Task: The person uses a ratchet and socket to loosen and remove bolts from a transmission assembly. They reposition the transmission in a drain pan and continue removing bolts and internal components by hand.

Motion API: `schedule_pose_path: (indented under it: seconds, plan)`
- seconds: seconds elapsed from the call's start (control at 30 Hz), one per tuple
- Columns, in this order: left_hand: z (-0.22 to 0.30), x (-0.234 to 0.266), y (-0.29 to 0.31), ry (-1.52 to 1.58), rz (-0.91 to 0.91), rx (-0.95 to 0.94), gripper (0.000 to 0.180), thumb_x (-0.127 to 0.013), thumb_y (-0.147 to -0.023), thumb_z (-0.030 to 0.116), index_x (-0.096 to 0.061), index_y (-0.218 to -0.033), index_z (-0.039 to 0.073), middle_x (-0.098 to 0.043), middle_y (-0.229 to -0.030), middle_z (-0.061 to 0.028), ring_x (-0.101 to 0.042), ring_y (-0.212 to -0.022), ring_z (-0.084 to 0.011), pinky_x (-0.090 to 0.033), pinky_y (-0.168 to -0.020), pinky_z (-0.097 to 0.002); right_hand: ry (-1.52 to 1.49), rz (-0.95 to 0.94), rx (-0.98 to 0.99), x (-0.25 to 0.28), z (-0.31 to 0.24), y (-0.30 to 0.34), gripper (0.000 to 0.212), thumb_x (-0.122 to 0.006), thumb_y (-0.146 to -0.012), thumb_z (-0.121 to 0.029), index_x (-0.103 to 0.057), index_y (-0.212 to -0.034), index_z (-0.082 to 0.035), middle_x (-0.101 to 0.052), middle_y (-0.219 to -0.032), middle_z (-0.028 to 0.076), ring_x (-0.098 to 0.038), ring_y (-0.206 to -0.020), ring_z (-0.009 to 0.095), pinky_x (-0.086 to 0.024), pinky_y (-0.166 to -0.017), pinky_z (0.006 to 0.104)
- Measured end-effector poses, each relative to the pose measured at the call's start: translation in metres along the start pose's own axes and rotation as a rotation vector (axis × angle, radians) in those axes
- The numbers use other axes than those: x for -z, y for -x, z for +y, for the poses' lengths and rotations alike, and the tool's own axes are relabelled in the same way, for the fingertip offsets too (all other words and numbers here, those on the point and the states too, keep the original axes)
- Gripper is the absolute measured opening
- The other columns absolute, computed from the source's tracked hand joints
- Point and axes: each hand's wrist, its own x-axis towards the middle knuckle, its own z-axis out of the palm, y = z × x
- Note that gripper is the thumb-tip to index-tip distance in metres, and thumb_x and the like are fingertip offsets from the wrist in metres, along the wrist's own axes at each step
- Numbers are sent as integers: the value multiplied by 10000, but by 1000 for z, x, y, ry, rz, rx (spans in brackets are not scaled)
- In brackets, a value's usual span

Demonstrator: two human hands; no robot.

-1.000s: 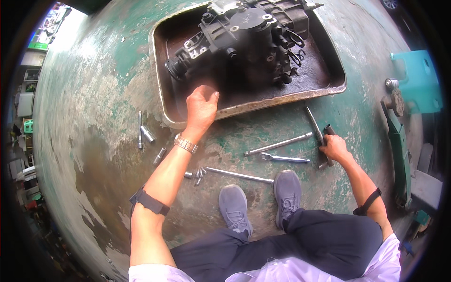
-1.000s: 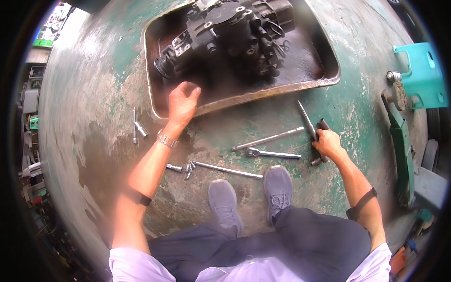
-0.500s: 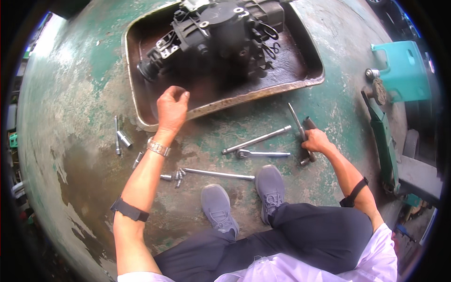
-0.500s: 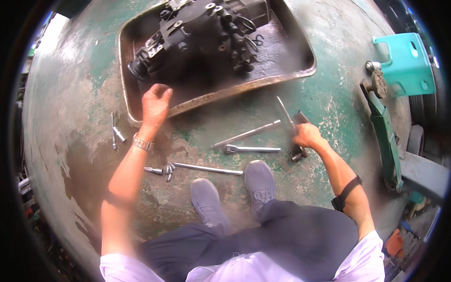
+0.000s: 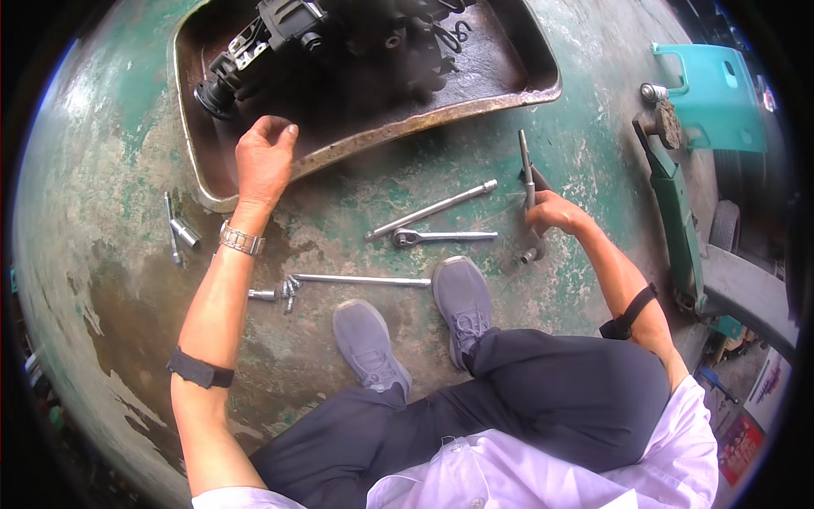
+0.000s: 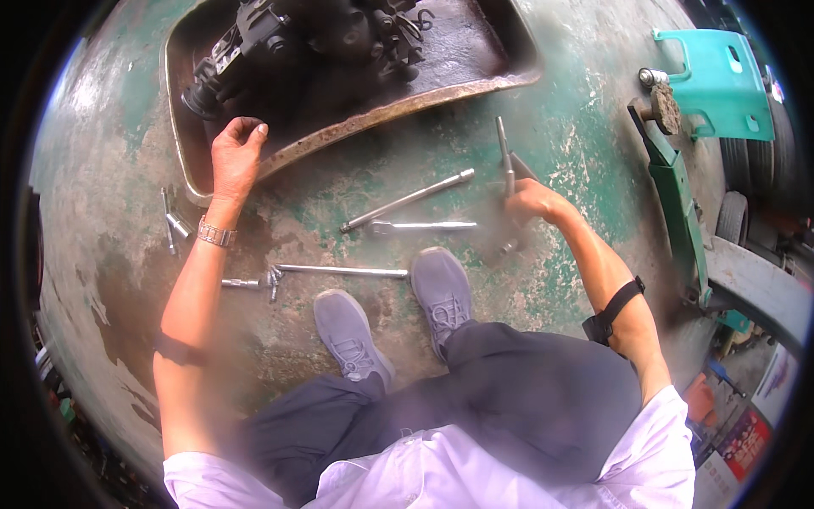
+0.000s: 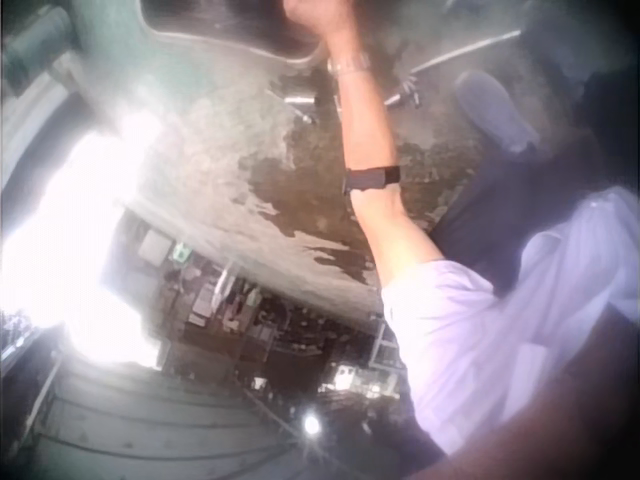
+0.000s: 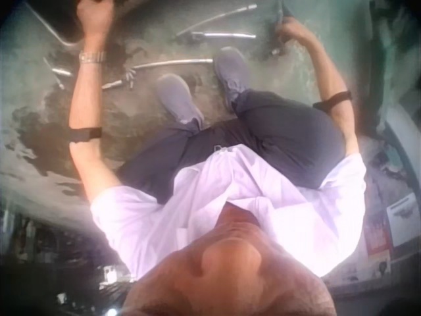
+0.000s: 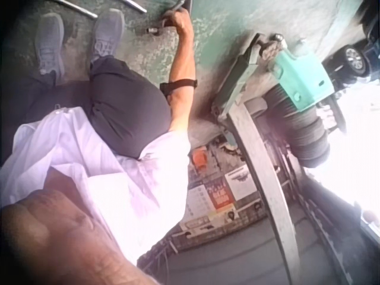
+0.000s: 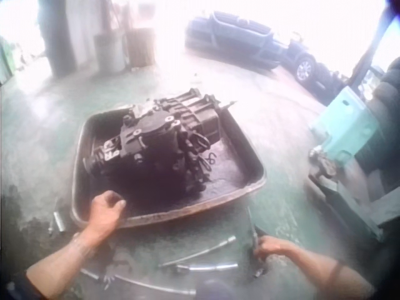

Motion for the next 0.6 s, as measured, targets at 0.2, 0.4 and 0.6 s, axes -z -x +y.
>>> schedule_pose_path:
  seconds: [0.2, 0.4, 0.6]
  plan:
    - [15, -9, 2, 34, -17, -13, 115, -654, -877, 95, -648, -907, -16, -625, -791, 4, -550, -733, -58, -464, -698, -220, -368, -37, 31, 2, -2, 2, 155, -642, -735, -108, -600, -874, -51, -624, -782, 54, -583, -653, 143, -478, -595, 280]
    - [49, -22, 16, 182, -68, -83, 80, -638, -873, 58, -642, -900, -18, -632, -809, 0, -555, -773, -64, -464, -729, -228, -591, -59, 116, 7, -21, 4, 201, -647, -782, -142, -598, -941, -28, -615, -809, 49, -575, -686, 136, -467, -625, 283]
    - [89, -39, 36, 402, -255, -24, 67, -634, -874, 40, -627, -915, -11, -642, -828, -9, -556, -795, -63, -469, -744, -236, -802, -41, 226, 1, -60, 16, 176, -681, -822, -147, -603, -938, -39, -623, -818, 39, -572, -687, 132, -472, -657, 280]
